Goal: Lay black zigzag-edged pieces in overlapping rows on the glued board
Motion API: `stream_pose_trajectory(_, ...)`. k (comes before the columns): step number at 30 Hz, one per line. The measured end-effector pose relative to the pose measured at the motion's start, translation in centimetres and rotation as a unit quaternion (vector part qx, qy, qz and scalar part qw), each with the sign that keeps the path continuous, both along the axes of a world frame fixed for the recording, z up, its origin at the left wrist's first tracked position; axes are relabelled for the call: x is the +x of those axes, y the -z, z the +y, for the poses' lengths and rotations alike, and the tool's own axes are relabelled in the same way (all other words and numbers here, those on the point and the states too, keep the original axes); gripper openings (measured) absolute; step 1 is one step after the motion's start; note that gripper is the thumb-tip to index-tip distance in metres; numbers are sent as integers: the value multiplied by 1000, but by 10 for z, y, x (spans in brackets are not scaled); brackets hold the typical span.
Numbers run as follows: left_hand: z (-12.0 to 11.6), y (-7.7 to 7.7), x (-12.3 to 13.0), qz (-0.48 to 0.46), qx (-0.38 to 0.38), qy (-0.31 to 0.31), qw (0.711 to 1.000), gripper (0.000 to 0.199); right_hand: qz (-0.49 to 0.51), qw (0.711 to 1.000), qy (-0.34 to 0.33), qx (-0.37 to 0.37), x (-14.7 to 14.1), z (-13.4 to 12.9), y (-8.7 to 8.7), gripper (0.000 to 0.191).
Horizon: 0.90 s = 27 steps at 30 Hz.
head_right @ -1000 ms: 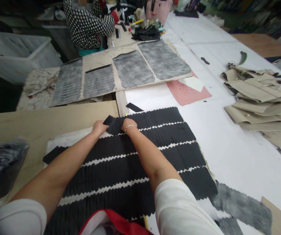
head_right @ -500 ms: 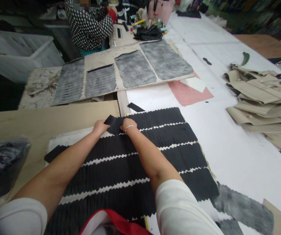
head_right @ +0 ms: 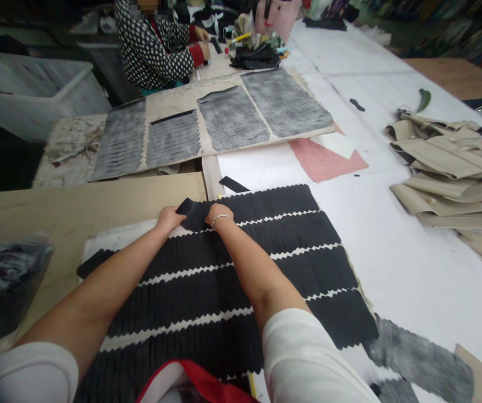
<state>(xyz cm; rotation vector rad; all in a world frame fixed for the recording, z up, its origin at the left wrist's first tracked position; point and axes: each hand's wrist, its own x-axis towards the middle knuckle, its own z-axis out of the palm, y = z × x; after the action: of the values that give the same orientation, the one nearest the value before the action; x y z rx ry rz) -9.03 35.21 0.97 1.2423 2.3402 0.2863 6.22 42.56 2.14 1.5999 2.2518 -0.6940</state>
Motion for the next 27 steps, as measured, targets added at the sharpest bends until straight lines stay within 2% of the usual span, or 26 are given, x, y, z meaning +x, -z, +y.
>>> stream_pose_trajectory(19, -3, 2, -3, -9, -10, -7, 1000, 29, 9, 999, -31, 23, -2, -6, -5, 42)
stream_pose_trajectory(27, -4, 3, -7, -11, -7, -11, 1000, 29, -2, 1000, -22, 18, -10, -9, 1, 46)
